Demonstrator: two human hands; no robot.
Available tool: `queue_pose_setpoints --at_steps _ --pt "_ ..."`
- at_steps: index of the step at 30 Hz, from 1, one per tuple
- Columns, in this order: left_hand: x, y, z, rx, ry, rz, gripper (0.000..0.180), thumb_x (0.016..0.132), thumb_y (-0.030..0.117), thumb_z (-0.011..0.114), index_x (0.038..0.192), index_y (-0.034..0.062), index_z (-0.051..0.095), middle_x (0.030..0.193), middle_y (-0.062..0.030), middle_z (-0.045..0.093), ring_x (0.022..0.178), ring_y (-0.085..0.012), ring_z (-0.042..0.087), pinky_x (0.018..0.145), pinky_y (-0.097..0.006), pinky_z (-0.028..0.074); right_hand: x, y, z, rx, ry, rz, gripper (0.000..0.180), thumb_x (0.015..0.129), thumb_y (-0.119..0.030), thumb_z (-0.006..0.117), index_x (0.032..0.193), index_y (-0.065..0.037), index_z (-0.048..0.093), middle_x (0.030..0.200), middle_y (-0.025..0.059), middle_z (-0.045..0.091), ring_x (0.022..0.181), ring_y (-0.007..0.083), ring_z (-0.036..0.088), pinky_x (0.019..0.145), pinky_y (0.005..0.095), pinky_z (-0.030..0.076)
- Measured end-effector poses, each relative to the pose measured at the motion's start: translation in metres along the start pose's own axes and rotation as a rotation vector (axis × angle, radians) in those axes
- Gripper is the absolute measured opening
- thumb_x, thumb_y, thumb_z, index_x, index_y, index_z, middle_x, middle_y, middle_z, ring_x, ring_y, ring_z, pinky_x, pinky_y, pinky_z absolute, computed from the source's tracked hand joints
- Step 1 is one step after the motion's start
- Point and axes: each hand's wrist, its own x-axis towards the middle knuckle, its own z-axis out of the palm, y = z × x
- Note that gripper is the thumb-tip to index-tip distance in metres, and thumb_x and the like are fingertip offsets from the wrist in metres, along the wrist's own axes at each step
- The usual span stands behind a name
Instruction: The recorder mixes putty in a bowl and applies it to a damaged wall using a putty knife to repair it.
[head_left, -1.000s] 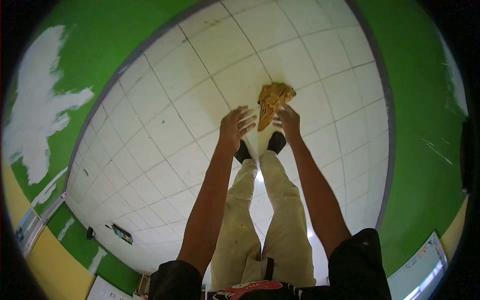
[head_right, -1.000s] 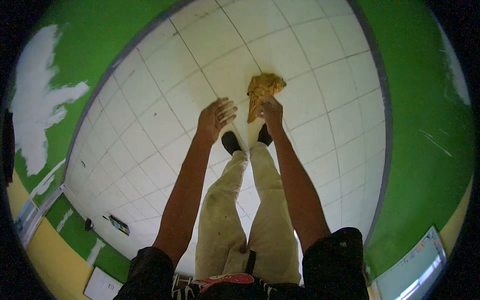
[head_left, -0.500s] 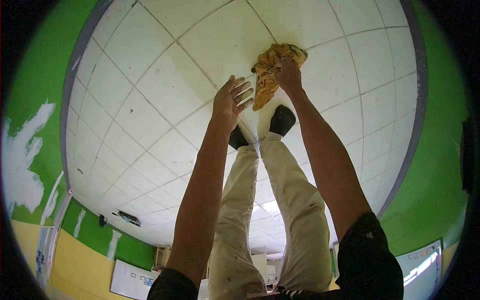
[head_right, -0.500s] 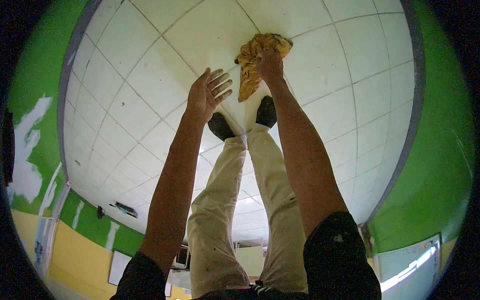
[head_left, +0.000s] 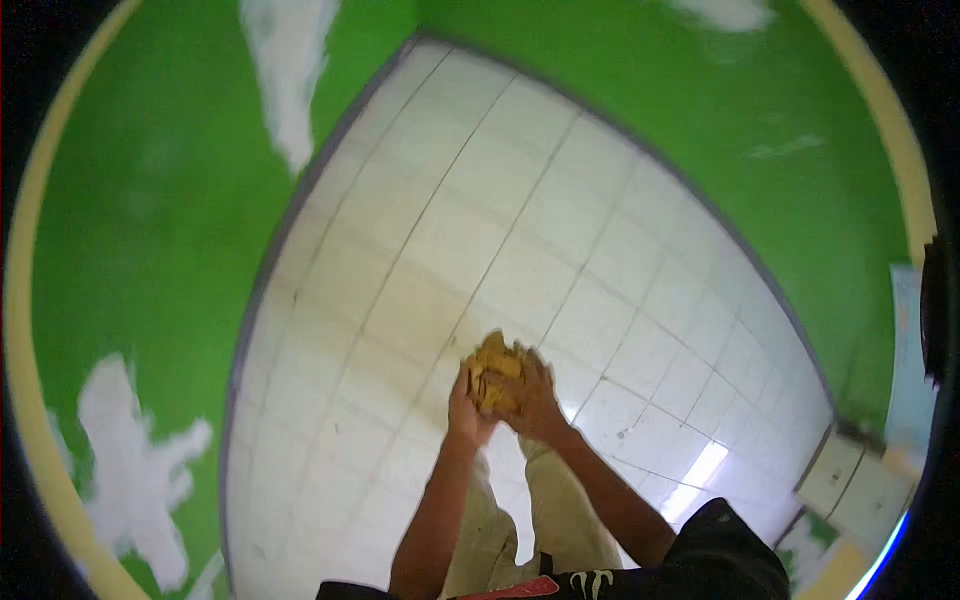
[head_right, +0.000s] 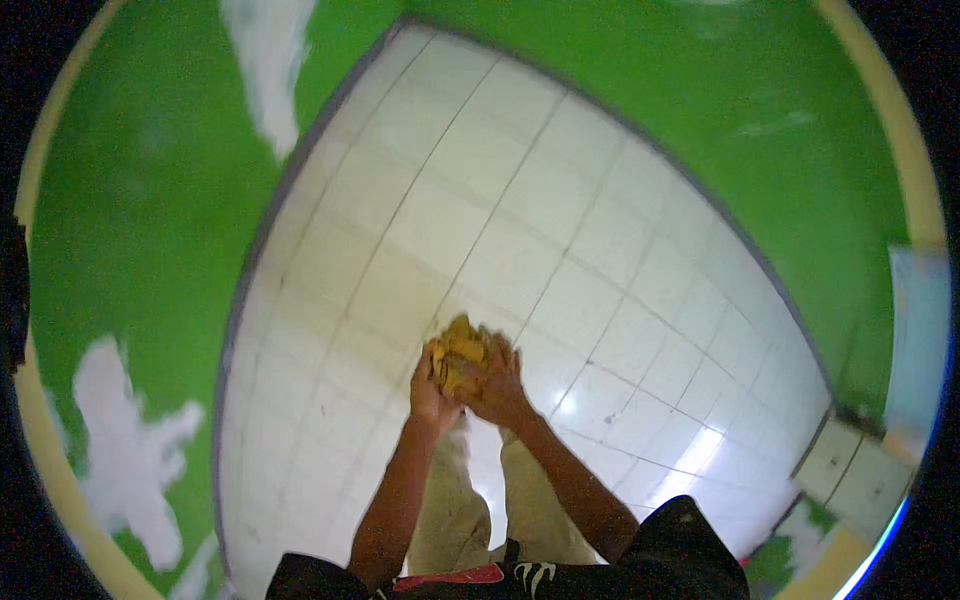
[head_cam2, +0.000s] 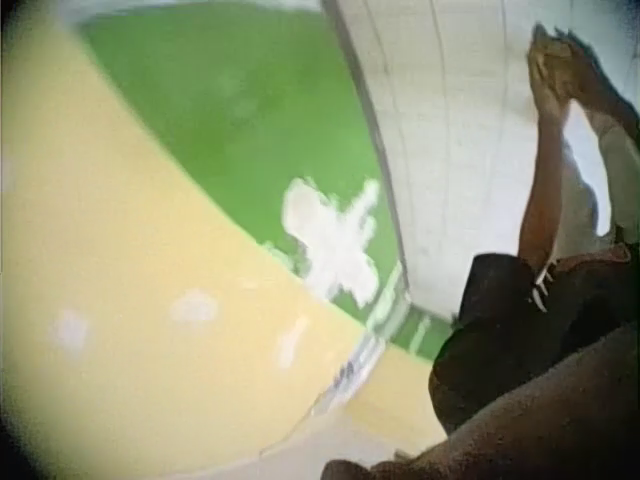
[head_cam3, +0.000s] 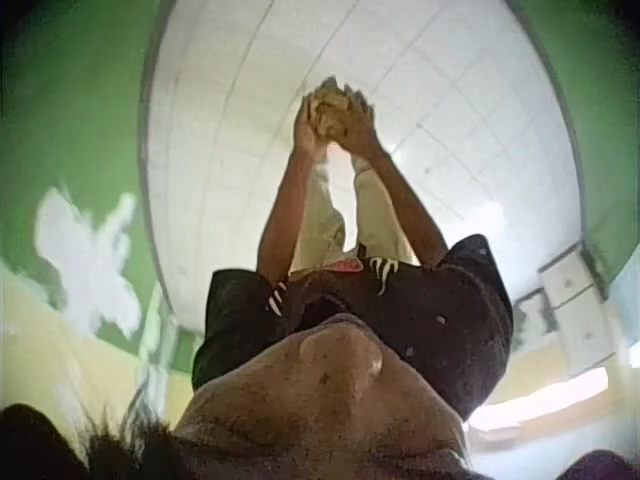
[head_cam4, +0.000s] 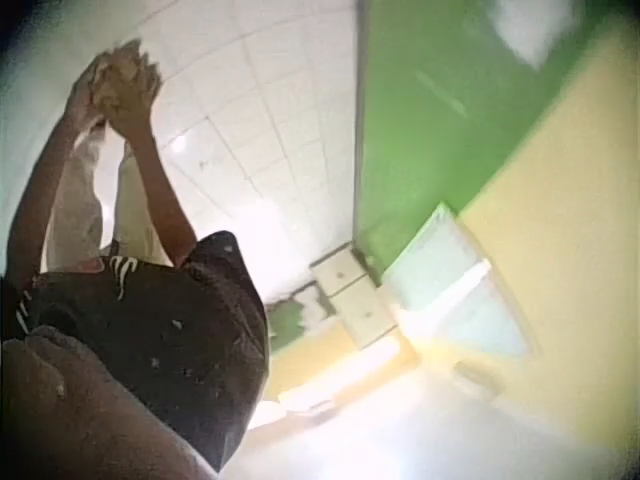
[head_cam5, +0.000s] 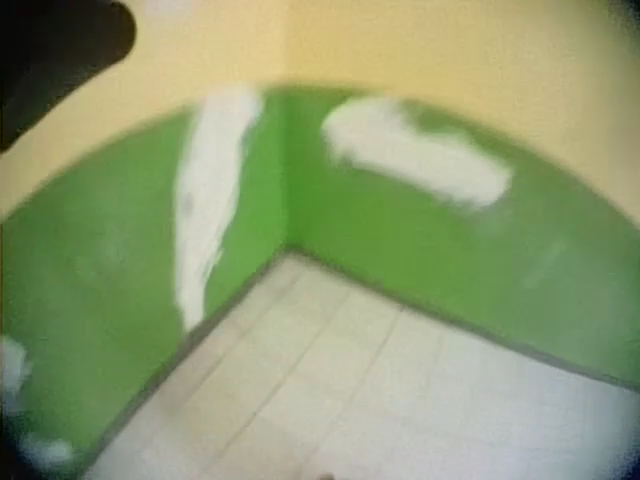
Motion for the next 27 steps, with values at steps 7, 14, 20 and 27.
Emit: queue_pose_setpoints --at_steps 7,14,20,27 --pt "-0.115 -0.082 0.134 0.329 -0.367 -0.184 0.060 0.100 0.053 0.033 0.143 0.0120 0.039 0.139 -0.0066 0.049 0.126 -0.0242 0.047 0.105 -0.043 0.040 -0.125 -0.031 -0.096 0.481 0.775 0.193 0.046 0.076 -0.015 0.071 0.119 -0.007 0.061 0.124 0.0220 0.056 0.111 0.0360 0.058 0.092 0.0443 0.050" --pt "-0.180 -0.229 0.237 0.719 -0.682 -0.539 0.072 0.096 0.061 0.035 0.148 0.0105 0.032 0.140 -0.0077 0.048 0.125 -0.0245 0.049 0.104 -0.042 0.039 -0.274 0.007 -0.221 0.744 1.488 0.523 0.031 0.084 -0.015 0.061 0.111 0.000 0.059 0.093 0.0164 0.067 0.082 0.0272 0.067 0.077 0.0382 0.054" --pt "-0.252 -0.364 0.281 0.857 -0.939 -0.795 0.072 0.096 0.058 0.037 0.149 0.0094 0.028 0.147 -0.0137 0.042 0.133 -0.0329 0.044 0.109 -0.050 0.036 -0.465 0.055 -0.286 1.686 1.705 0.049 0.028 0.089 -0.019 0.061 0.108 0.001 0.058 0.093 0.0084 0.066 0.079 0.0175 0.064 0.073 0.0321 0.054" --pt "-0.309 -0.528 0.266 1.138 -0.923 -0.641 0.070 0.096 0.058 0.043 0.146 0.0108 0.034 0.141 -0.0053 0.049 0.118 -0.0254 0.054 0.095 -0.042 0.046 -0.635 0.071 -0.254 1.058 1.736 0.303 0.033 0.092 -0.022 0.061 0.120 -0.006 0.057 0.103 0.0081 0.065 0.090 0.0170 0.063 0.079 0.0304 0.053"
